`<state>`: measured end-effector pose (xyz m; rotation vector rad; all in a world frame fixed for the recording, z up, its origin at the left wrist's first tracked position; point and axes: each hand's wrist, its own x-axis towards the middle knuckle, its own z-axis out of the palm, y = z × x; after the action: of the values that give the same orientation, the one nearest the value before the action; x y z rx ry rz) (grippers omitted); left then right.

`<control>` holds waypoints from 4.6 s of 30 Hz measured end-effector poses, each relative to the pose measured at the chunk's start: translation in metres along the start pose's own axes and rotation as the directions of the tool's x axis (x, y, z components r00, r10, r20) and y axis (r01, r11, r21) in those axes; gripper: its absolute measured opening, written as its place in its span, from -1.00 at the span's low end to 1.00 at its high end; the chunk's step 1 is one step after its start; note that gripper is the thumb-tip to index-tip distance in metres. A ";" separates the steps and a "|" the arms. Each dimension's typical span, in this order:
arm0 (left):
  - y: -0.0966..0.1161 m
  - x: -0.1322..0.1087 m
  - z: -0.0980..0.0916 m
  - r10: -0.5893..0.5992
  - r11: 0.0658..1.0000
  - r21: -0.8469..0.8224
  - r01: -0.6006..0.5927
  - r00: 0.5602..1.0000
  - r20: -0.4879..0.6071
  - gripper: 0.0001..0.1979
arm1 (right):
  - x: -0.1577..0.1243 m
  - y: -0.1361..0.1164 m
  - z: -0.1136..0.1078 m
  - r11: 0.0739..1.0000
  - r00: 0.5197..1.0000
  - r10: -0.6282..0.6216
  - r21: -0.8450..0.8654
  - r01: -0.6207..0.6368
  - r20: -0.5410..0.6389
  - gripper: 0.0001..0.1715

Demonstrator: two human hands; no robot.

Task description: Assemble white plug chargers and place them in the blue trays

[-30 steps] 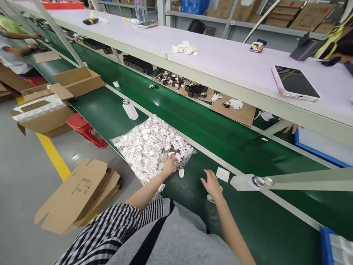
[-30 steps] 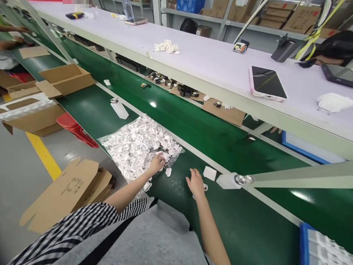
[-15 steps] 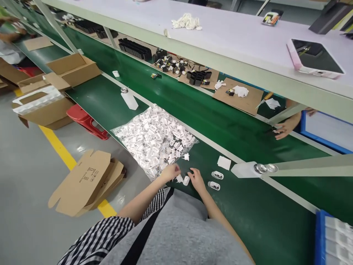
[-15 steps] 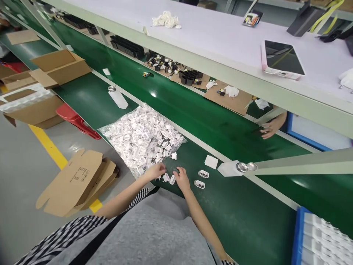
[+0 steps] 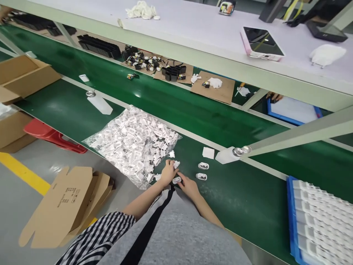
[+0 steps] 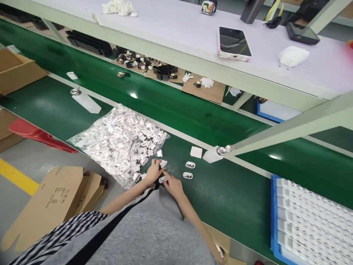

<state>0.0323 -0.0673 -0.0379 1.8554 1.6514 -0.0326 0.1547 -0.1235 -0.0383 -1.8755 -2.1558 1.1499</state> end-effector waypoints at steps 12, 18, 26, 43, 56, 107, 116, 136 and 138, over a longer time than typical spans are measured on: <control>-0.007 -0.005 0.011 0.523 0.846 -0.325 -0.422 0.777 0.352 -0.61 | -0.008 0.014 0.019 0.980 0.996 -0.025 0.192 0.040 -0.082 -0.73; 0.045 -0.006 0.013 0.515 0.805 -0.432 -0.406 0.840 0.171 -0.85 | -0.033 0.042 0.001 0.923 0.927 0.197 0.379 -0.066 -0.319 -0.61; 0.066 0.009 0.021 0.343 0.880 -0.415 -0.231 0.914 0.218 -0.52 | -0.043 0.073 -0.049 0.937 0.824 0.269 0.333 -0.105 -0.498 -0.78; 0.071 0.015 0.036 0.525 0.848 -0.217 -0.483 0.822 0.222 -0.75 | -0.038 0.069 -0.039 0.991 0.895 0.137 0.051 -0.128 -0.423 -0.77; 0.096 0.016 0.023 0.374 0.893 0.102 -0.439 0.848 0.376 -0.80 | -0.027 0.081 -0.050 0.981 0.945 0.188 0.006 -0.194 -0.266 -0.68; 0.069 -0.012 0.024 0.517 0.601 0.212 -0.771 0.577 0.633 -0.73 | -0.058 0.036 -0.010 0.890 0.916 0.401 -0.233 -0.392 -0.010 -0.81; 0.087 -0.001 0.022 0.414 0.632 0.258 -0.731 0.600 0.685 -0.76 | -0.053 0.037 -0.019 0.870 0.881 0.473 -0.160 -0.466 0.005 -0.78; 0.047 0.013 -0.002 0.091 0.986 0.139 -0.094 0.995 0.028 -0.60 | -0.071 0.038 -0.036 0.817 0.817 0.577 -0.024 -0.576 0.025 -0.47; 0.035 0.026 -0.011 -0.055 0.997 -0.062 0.052 0.997 -0.045 -0.66 | -0.076 0.045 -0.045 0.765 0.775 0.632 0.167 -0.623 -0.002 -0.48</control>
<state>0.0650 -0.0395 -0.0247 1.7786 1.7148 0.0380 0.2340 -0.1688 -0.0001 -2.6019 -1.3537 1.2718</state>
